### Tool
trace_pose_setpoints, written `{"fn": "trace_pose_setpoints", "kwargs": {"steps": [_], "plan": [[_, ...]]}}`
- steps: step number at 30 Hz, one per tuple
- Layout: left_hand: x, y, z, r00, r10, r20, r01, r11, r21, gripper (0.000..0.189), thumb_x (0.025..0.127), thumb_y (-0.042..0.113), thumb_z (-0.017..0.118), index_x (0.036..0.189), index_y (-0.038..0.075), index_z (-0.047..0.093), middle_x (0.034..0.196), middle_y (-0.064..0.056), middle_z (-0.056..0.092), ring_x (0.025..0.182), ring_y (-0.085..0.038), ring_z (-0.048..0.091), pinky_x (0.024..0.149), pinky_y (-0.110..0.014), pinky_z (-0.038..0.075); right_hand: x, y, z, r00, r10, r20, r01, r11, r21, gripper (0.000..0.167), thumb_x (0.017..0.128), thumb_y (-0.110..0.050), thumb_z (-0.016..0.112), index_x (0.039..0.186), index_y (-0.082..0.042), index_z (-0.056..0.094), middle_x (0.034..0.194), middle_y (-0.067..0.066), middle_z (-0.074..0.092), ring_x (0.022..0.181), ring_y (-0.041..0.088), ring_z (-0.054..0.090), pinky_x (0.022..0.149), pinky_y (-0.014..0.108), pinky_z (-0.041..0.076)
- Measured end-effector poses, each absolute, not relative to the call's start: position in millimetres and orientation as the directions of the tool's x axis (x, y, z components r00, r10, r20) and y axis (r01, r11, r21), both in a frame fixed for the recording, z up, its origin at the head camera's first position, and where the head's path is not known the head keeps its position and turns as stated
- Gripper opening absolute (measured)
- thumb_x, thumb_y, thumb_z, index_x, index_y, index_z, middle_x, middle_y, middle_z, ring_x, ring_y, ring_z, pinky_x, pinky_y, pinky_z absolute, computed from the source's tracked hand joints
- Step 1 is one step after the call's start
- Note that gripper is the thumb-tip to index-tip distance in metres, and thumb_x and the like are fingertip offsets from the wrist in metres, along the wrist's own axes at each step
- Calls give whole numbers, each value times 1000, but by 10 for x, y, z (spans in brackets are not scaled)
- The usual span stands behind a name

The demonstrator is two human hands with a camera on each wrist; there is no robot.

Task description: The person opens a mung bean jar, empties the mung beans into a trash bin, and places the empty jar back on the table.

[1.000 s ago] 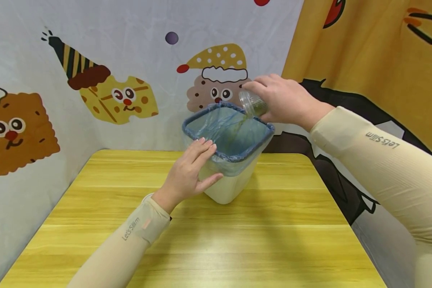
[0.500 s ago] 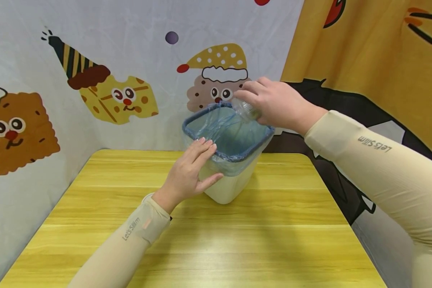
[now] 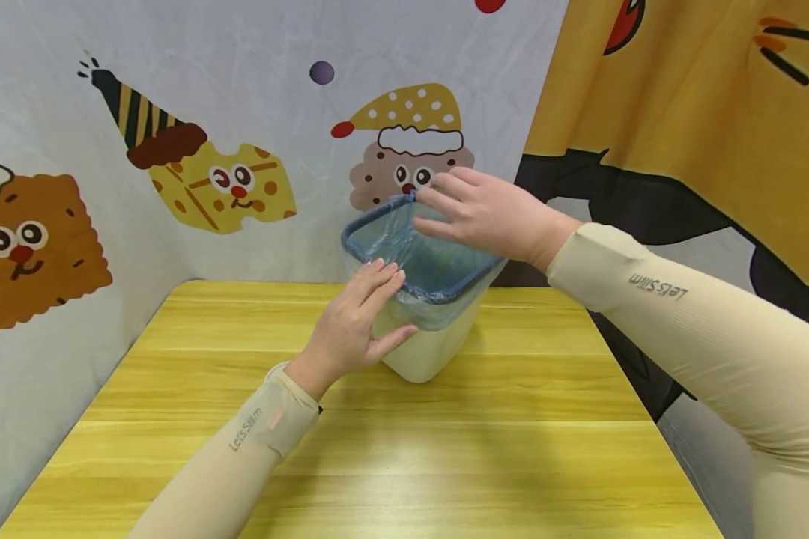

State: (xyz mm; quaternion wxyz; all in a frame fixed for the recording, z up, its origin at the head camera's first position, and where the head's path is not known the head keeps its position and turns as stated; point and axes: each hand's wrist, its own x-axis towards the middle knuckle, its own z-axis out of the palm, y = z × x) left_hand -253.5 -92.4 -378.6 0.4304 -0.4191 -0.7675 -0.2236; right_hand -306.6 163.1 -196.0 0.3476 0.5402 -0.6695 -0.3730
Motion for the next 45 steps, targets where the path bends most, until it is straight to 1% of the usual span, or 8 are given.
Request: {"fn": "trace_pose_setpoints", "kwargs": {"steps": [6,17,22,28,32,36,41,45], "plan": [[-2541,-923,-3804,-283,451,847,833,553,-16,74,105,58,59,145,-5,62,143,-27,65,142,-44,58,128,-53,42,-3047,1537,-2141,-112,-990,-83,-397,-31,917,58,96,-17,82,148,-30,61,152,7,61,136,28,58,118,42,49],[-2558,-914,-3807,-270,441,856,835,550,-20,73,106,57,57,146,-4,61,145,-25,64,142,-43,58,128,-51,42,-3058,1446,-2320,-106,-989,-103,-432,-47,900,57,95,-19,84,146,-25,60,150,7,61,137,27,56,119,43,48],[-2566,-916,-3803,-277,447,850,833,553,-20,73,106,57,59,146,-4,61,146,-24,64,143,-42,57,128,-50,42,-3080,1498,-2273,-130,-991,-3,-460,57,886,53,97,-16,80,146,-27,61,149,9,61,135,31,57,116,43,50],[-2560,-922,-3806,-284,449,848,835,550,-12,72,105,56,60,146,-4,61,146,-24,64,143,-41,57,129,-50,40,-3115,1758,-2180,-161,-915,369,-529,396,751,54,96,-4,78,146,-17,60,144,17,64,130,39,60,110,52,53],[-2556,-928,-3817,-278,442,853,837,548,-11,71,105,55,62,144,-4,63,144,-25,65,142,-42,58,129,-50,41,-3048,1984,-2230,-336,-699,631,-554,688,468,68,86,-15,88,147,-14,58,144,19,64,130,44,56,109,60,48],[-2553,-944,-3819,-273,441,855,835,550,-16,71,105,55,63,143,-5,63,143,-25,66,142,-41,58,129,-49,41,-2892,2162,-2362,-584,-296,755,-521,851,-69,83,78,-24,94,150,-11,53,146,19,61,130,42,50,109,61,42],[-2539,-958,-3812,-272,440,856,834,552,-18,70,105,54,64,144,-4,63,145,-24,65,143,-41,58,129,-49,41,-2658,2308,-2671,-790,197,580,-357,621,-698,91,83,-32,92,156,-20,40,152,5,55,134,23,52,107,48,51],[-2529,-946,-3811,-275,452,848,836,548,-21,70,101,50,72,144,-4,63,145,-23,65,143,-40,58,129,-48,41,-2444,2422,-3026,-849,370,377,-207,423,-882,95,86,-34,89,160,-26,31,158,-2,51,138,15,50,110,41,49]]}}
